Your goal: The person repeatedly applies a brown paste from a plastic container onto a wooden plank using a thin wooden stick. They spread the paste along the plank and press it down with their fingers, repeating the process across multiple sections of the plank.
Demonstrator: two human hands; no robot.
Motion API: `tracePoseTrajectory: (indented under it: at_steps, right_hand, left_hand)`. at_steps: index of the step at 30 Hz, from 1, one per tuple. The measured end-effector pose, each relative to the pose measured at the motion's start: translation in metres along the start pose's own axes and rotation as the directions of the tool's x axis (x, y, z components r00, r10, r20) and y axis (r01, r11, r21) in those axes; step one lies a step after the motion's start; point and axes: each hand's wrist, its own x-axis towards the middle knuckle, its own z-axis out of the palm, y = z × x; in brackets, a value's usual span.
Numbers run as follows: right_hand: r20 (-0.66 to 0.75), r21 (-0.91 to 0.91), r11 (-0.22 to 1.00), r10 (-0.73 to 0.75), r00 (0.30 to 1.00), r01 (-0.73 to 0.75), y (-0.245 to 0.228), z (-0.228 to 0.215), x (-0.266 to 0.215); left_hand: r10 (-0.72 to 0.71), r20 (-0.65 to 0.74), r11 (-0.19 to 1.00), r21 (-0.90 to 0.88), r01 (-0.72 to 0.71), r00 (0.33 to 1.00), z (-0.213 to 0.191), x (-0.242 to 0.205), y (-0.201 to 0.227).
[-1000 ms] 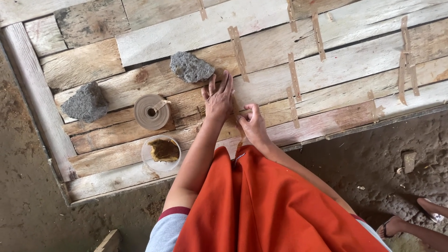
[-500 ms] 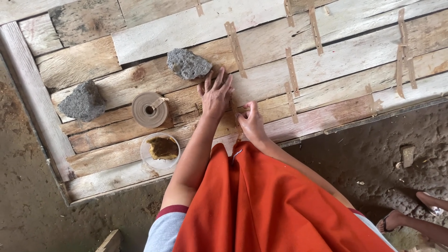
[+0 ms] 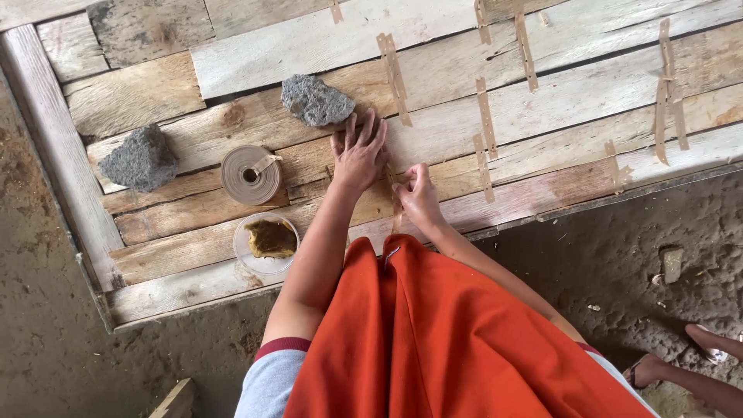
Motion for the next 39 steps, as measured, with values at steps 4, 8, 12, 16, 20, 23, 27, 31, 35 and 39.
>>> tracePoseTrajectory:
  at_steps: [4, 8, 12, 16, 20, 23, 27, 31, 35, 39]
  right_hand:
    - [-0.018, 0.052, 0.999, 0.017, 1.000, -0.016, 0.005, 0.003, 0.005]
    - [-0.030, 0.017, 1.000, 0.019, 0.999, -0.019, 0.011, 0.006, 0.015]
    - [-0.069, -0.054, 0.998, -0.014, 0.997, 0.010, 0.020, 0.007, 0.020]
    - [-0.080, -0.099, 0.994, -0.053, 0.995, 0.045, 0.016, 0.008, 0.008]
    - [-0.100, -0.147, 0.986, -0.097, 0.990, 0.082, 0.021, 0.008, 0.011]
    - [-0.099, -0.171, 0.980, -0.124, 0.987, 0.106, 0.018, 0.009, 0.008]
    - [-0.106, -0.177, 0.977, -0.140, 0.984, 0.120, 0.024, 0.009, 0.009]
    - [-0.112, -0.192, 0.973, -0.148, 0.983, 0.125, 0.018, 0.007, 0.006]
    - [-0.076, -0.217, 0.972, -0.111, 0.991, 0.092, 0.013, 0.004, 0.006]
    - [-0.016, -0.237, 0.969, -0.070, 0.997, 0.064, 0.000, -0.003, -0.003]
  left_hand:
    - [0.015, 0.025, 1.000, 0.007, -0.015, 1.000, 0.001, -0.003, 0.002]
    - [0.029, -0.196, 1.000, -0.001, -0.030, 0.980, 0.025, -0.007, 0.006]
    - [0.002, -0.390, 1.000, -0.012, -0.007, 0.921, 0.029, -0.028, 0.017]
    - [-0.077, -0.336, 0.997, -0.032, 0.070, 0.939, 0.029, -0.028, 0.018]
    - [-0.111, -0.227, 0.994, -0.046, 0.104, 0.967, 0.024, -0.032, 0.025]
    - [-0.102, -0.176, 0.995, -0.021, 0.100, 0.979, 0.012, -0.039, 0.027]
    - [-0.062, -0.086, 0.998, -0.013, 0.061, 0.994, 0.009, -0.041, 0.024]
    - [-0.035, -0.060, 0.999, 0.011, 0.036, 0.998, 0.009, -0.041, 0.019]
    - [-0.009, -0.017, 1.000, 0.022, 0.010, 1.000, 0.013, -0.039, 0.013]
    - [0.019, -0.005, 1.000, 0.008, -0.019, 1.000, 0.004, -0.041, 0.015]
